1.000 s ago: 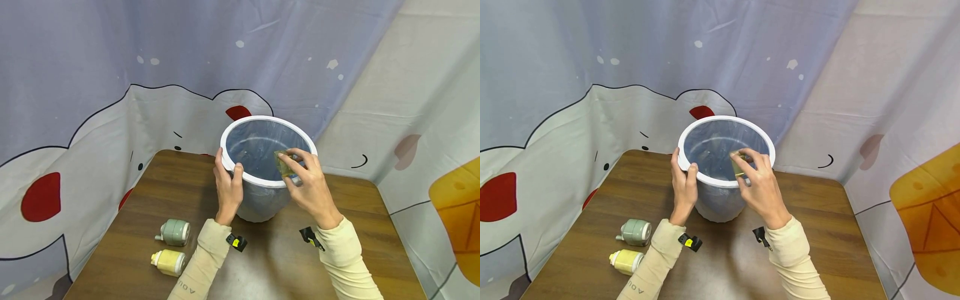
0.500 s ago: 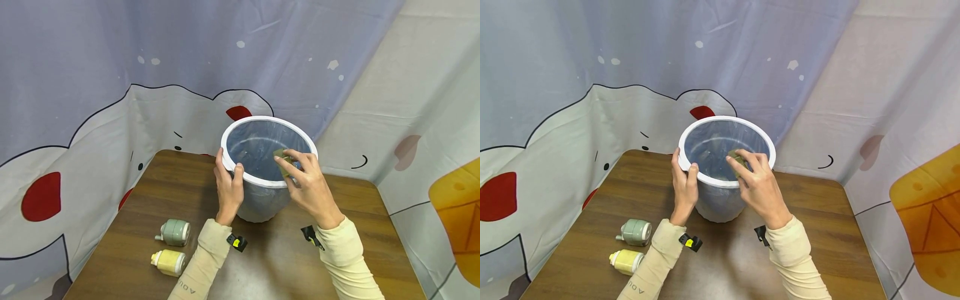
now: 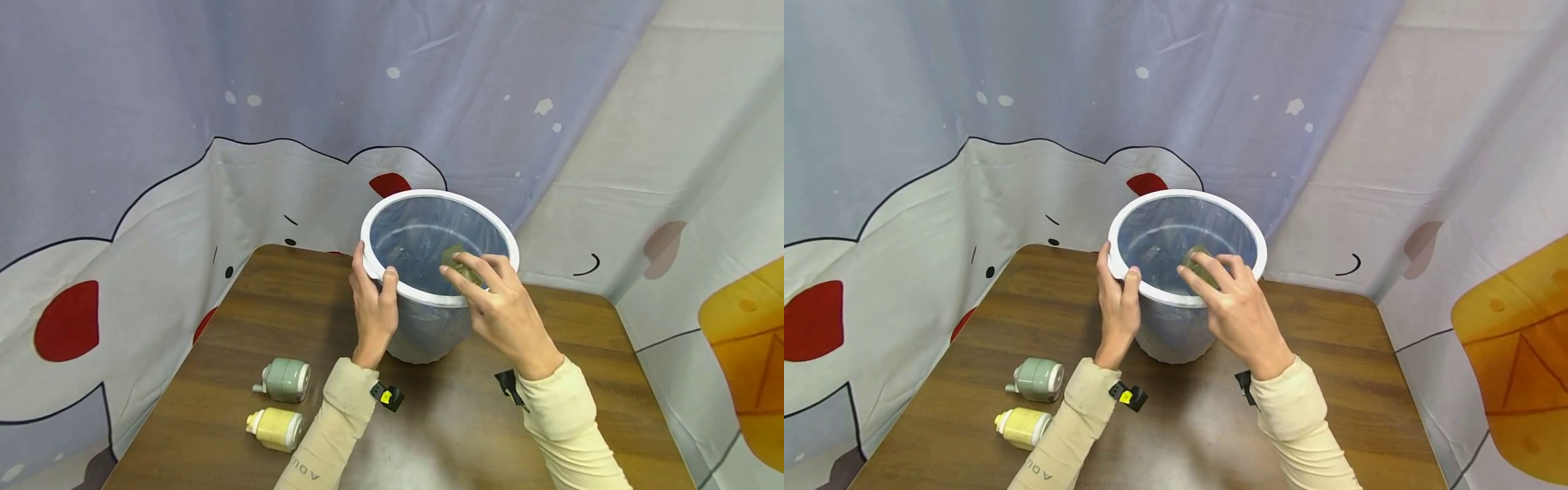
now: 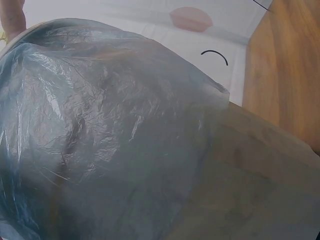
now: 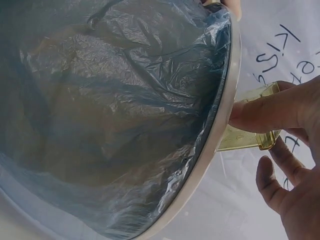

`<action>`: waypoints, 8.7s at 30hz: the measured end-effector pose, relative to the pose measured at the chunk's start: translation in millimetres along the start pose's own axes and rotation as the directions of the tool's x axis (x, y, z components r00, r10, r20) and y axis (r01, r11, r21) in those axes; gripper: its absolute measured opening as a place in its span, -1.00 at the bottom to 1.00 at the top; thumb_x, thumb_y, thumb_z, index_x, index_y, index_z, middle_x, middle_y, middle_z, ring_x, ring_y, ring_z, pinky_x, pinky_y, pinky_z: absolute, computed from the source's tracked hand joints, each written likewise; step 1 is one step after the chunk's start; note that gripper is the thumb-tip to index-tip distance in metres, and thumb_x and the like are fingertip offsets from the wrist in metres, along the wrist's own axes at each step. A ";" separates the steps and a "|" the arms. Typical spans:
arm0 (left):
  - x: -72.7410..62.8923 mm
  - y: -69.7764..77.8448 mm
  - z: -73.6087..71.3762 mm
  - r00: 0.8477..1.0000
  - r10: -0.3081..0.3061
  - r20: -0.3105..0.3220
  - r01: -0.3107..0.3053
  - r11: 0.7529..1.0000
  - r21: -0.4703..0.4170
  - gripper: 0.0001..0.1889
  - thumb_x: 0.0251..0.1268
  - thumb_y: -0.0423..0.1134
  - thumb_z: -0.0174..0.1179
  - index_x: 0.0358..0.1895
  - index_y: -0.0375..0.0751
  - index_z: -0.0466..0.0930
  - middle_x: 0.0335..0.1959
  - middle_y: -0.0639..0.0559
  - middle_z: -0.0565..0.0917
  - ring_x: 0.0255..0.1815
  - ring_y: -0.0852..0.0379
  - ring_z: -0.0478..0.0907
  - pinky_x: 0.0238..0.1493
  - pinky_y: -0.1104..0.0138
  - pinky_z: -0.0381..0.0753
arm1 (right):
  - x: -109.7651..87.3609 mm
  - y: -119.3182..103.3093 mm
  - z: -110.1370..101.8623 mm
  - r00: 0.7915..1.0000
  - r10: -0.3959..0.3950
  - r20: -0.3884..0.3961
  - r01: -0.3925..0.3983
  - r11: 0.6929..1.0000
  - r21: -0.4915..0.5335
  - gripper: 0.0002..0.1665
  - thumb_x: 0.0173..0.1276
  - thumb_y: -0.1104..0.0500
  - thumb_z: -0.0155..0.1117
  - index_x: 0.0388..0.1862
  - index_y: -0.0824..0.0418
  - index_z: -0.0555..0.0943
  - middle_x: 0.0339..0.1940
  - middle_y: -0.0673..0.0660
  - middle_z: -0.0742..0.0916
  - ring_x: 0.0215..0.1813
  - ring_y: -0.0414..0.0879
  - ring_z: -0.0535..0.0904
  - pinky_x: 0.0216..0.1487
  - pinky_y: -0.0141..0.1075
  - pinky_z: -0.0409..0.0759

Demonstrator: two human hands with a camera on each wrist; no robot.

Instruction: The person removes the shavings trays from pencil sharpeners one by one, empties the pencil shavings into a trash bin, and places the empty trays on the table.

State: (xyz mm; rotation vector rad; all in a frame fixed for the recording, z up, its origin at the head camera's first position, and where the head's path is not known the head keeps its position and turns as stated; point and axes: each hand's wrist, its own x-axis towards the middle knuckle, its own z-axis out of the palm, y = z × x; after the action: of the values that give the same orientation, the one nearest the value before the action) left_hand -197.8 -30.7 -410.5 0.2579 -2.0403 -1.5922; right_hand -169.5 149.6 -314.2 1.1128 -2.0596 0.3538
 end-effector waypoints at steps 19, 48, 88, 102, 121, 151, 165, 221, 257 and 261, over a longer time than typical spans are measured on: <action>-1.2 0.8 -0.3 1.000 -0.016 -0.003 0.016 1.000 -0.007 -0.33 0.18 0.20 -0.09 0.37 0.52 -0.11 0.09 -0.10 0.31 -0.10 -0.06 0.41 -0.13 -0.01 0.44 | -5.4 4.8 -5.5 0.991 0.120 -0.066 -0.117 0.992 0.044 -0.40 -0.06 0.46 0.22 0.07 0.23 0.56 0.07 0.16 0.58 -0.07 0.14 0.42 -0.15 -0.13 0.40; -2.6 0.8 0.0 1.000 -0.022 0.020 0.022 1.000 0.009 -0.33 0.19 0.18 -0.08 0.36 0.55 -0.14 0.20 -0.08 0.26 0.00 -0.08 0.40 -0.09 -0.03 0.43 | -34.0 -2.8 2.3 0.759 0.585 -0.286 -0.497 0.805 0.325 -0.35 -0.15 0.27 0.53 0.01 0.33 0.53 -0.10 0.17 0.61 -0.38 -0.04 0.53 -0.29 -0.46 0.49; -2.0 2.0 -2.9 1.000 -0.005 0.025 0.005 1.000 -0.011 -0.34 0.20 0.14 -0.06 0.36 0.52 -0.11 0.18 -0.07 0.27 0.06 -0.04 0.36 0.04 -0.01 0.38 | -86.6 -56.9 5.4 0.595 0.788 -0.160 -0.268 0.382 0.885 -0.30 -0.13 0.71 0.23 0.09 0.65 0.31 -0.10 0.48 0.54 -0.11 0.05 0.57 -0.13 -0.33 0.58; -1.2 0.0 -2.7 1.000 0.016 0.017 -0.016 1.000 -0.007 -0.33 0.19 0.14 -0.05 0.37 0.49 -0.09 0.19 -0.08 0.26 0.07 -0.03 0.35 0.06 0.00 0.38 | -111.0 -70.4 17.9 0.611 0.788 -0.082 -0.348 0.360 0.866 -0.27 -0.12 0.71 0.23 0.13 0.61 0.30 -0.12 0.53 0.53 -0.08 0.05 0.55 -0.14 -0.35 0.57; -1.2 -0.4 -1.7 0.999 0.036 0.005 -0.036 0.999 -0.013 -0.34 0.21 0.12 -0.05 0.38 0.43 -0.06 0.21 -0.10 0.26 0.09 -0.06 0.35 0.05 -0.01 0.38 | -152.8 -100.7 72.5 0.374 0.869 0.325 -0.670 0.011 0.743 -0.22 -0.11 0.40 0.46 0.17 0.26 0.42 0.09 0.25 0.55 0.06 0.11 0.51 -0.11 -0.28 0.58; -2.4 -1.1 -1.5 1.000 0.001 0.025 -0.001 1.000 0.010 -0.34 0.20 0.18 -0.07 0.37 0.49 -0.11 0.20 -0.11 0.26 0.06 -0.12 0.38 0.00 -0.04 0.40 | -181.1 -143.2 163.3 0.507 0.639 0.578 -0.846 0.243 0.474 -0.33 -0.05 0.27 0.46 0.10 0.04 0.46 -0.18 0.20 0.68 -0.24 -0.03 0.65 -0.27 -0.27 0.61; -3.0 -1.1 -3.1 0.999 -0.013 0.034 0.013 1.000 0.015 -0.34 0.20 0.19 -0.08 0.38 0.49 -0.11 0.19 -0.11 0.26 0.04 -0.14 0.39 -0.02 -0.04 0.41 | -177.6 -143.9 175.0 0.548 0.632 0.548 -0.836 0.384 0.392 -0.43 -0.12 0.20 0.50 -0.05 -0.01 0.54 -0.33 0.03 0.70 -0.28 -0.11 0.62 -0.25 -0.28 0.53; -9.6 -4.0 -10.2 0.993 -0.031 0.113 0.034 0.999 -0.021 -0.26 0.19 0.36 -0.13 0.39 0.52 -0.27 0.41 0.33 0.01 0.36 0.08 0.13 0.17 -0.07 0.26 | -195.5 -153.5 177.3 0.495 0.583 0.644 -0.864 0.412 0.291 -0.16 0.01 -0.14 0.41 0.23 0.09 0.31 0.04 0.12 0.53 0.06 0.04 0.46 0.00 -0.06 0.45; -29.1 -64.7 -120.0 0.928 -0.321 0.187 0.147 0.780 0.608 -0.35 0.15 -0.01 0.17 0.23 -0.32 0.26 0.20 -0.46 0.17 0.19 -0.40 0.06 0.07 -0.21 0.16 | -186.6 -150.6 177.8 0.526 0.683 0.506 -0.847 0.366 0.385 -0.59 0.29 0.07 0.17 0.06 0.23 0.43 -0.05 0.09 0.52 -0.03 -0.03 0.50 -0.02 -0.14 0.48; -33.4 -79.8 -132.5 0.890 -0.421 0.173 0.204 0.709 0.675 -0.10 0.03 0.03 0.28 0.34 -0.34 -0.01 0.19 -0.61 -0.05 0.18 -0.55 -0.17 -0.01 -0.32 0.06 | -186.8 -151.5 178.0 0.523 0.680 0.513 -0.849 0.361 0.386 -0.59 0.28 0.09 0.17 0.06 0.23 0.42 -0.06 0.09 0.52 -0.05 -0.02 0.50 -0.08 -0.20 0.51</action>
State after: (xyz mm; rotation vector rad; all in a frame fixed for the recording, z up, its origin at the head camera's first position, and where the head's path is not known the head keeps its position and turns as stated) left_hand -115.0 -149.6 -474.1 0.6766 -2.8964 -1.0789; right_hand -71.5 74.7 -586.7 0.3562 -2.7284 1.5256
